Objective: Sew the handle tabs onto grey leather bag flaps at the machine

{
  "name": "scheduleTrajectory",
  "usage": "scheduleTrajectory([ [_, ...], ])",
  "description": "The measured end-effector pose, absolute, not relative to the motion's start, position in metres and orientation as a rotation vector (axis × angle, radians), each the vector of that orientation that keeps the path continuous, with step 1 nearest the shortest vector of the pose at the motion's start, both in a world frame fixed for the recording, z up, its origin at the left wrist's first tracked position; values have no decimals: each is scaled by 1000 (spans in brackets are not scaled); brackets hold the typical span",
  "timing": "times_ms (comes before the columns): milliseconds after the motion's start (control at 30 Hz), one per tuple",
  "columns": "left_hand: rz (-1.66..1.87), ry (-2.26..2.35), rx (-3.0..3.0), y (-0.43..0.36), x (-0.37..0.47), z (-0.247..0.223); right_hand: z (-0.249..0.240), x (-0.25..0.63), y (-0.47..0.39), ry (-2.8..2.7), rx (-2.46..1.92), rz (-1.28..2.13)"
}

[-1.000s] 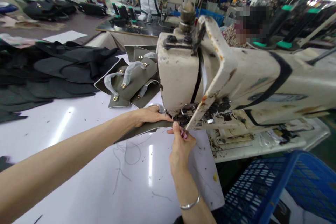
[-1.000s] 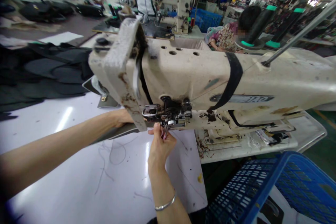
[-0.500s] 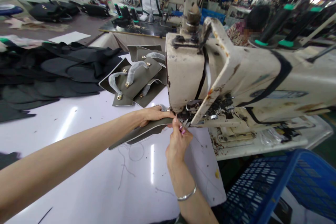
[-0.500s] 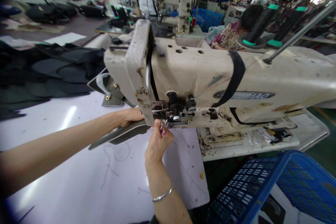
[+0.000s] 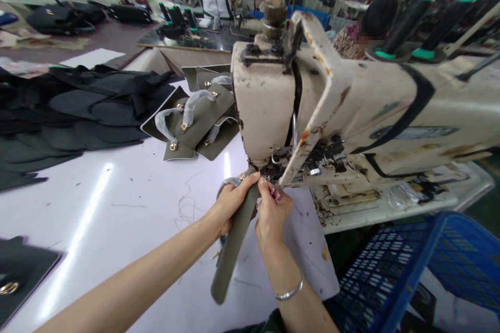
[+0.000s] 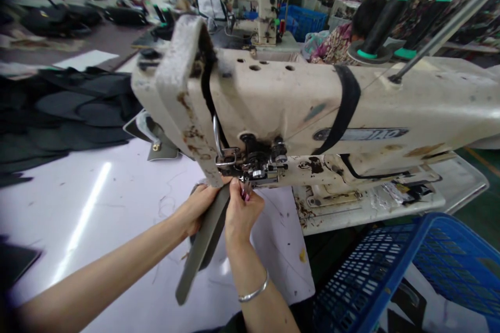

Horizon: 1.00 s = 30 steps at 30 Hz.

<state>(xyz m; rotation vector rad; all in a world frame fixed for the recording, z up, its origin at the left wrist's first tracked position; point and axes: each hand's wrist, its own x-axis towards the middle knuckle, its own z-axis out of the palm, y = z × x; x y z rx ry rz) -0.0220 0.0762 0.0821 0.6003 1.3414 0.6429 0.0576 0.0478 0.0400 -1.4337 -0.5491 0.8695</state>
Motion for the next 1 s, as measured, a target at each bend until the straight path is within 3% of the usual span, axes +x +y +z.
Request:
scheduleTrajectory([
  [667, 1186, 1169, 258, 45, 37, 89, 59, 115, 51, -871, -1431, 1038],
  [1000, 1243, 1127, 301, 57, 32, 83, 53, 118, 52, -943, -1456, 1007],
])
